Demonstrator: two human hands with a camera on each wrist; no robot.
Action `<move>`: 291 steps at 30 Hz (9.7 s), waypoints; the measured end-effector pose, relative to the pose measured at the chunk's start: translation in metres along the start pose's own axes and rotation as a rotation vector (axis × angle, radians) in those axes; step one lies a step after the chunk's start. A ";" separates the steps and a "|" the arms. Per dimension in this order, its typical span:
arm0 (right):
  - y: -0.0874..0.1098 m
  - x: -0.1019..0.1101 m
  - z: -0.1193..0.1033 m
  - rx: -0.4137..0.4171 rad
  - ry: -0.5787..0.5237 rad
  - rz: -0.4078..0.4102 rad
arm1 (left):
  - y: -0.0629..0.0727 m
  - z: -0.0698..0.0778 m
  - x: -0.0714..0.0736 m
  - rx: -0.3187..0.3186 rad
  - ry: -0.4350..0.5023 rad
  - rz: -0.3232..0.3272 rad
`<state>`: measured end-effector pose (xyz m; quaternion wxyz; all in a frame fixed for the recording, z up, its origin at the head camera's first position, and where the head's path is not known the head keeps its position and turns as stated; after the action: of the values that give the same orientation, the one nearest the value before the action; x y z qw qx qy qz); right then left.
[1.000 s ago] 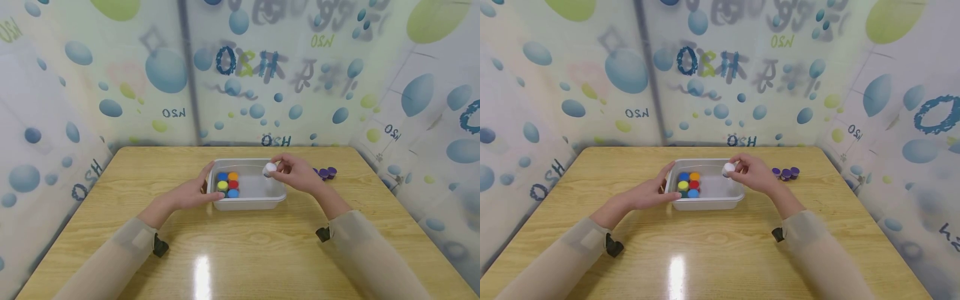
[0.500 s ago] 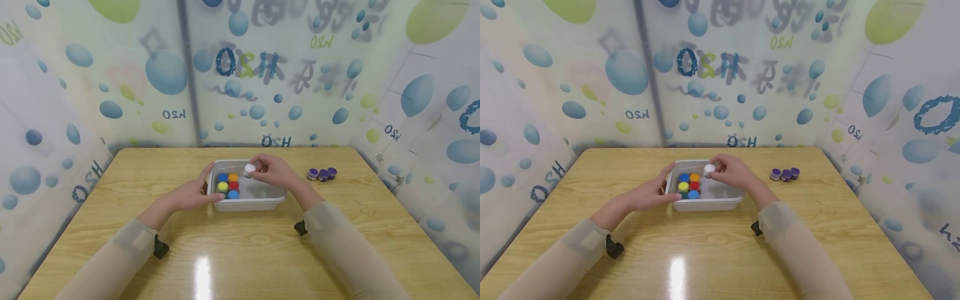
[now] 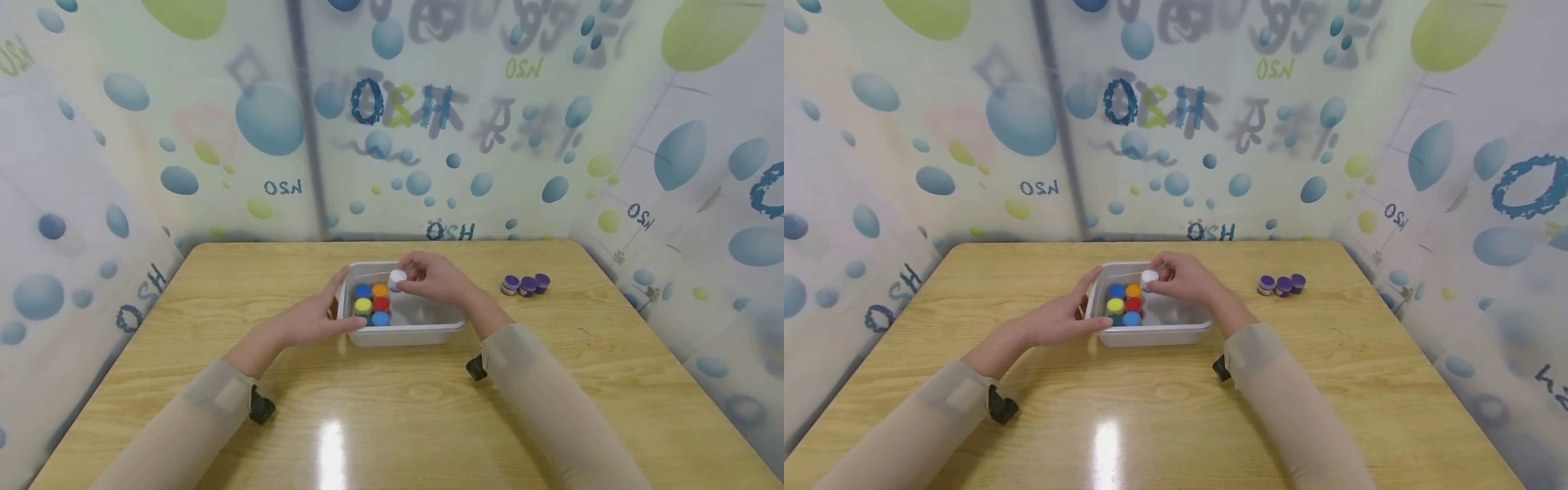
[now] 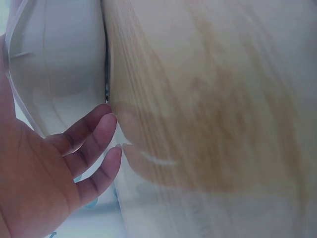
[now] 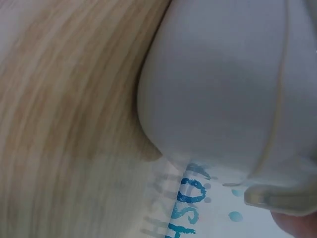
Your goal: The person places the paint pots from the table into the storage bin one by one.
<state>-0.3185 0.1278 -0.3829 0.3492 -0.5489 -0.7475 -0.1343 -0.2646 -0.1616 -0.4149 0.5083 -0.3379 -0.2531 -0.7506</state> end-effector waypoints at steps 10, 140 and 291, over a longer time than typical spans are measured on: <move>-0.001 -0.002 0.001 -0.097 0.032 -0.028 | 0.000 0.001 0.003 -0.015 -0.004 0.020; 0.087 0.112 0.123 -0.284 0.112 0.072 | 0.002 0.000 -0.003 0.030 0.011 -0.009; 0.103 0.144 0.121 -0.208 0.041 0.137 | 0.001 -0.001 -0.001 0.017 -0.001 0.008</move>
<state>-0.2914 0.3399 -0.3925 0.3140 -0.6289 -0.6830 -0.1984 -0.2636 -0.1620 -0.4164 0.5142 -0.3349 -0.2583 -0.7461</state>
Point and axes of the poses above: each hand's wrist, its own y-axis away from the middle knuckle, its own x-axis out of the back of the hand, z = x × y, the point moved 2 cm from there along -y, towards the middle knuckle, and after that the axes turned 10 degrees about z, right-handed, at the moved point
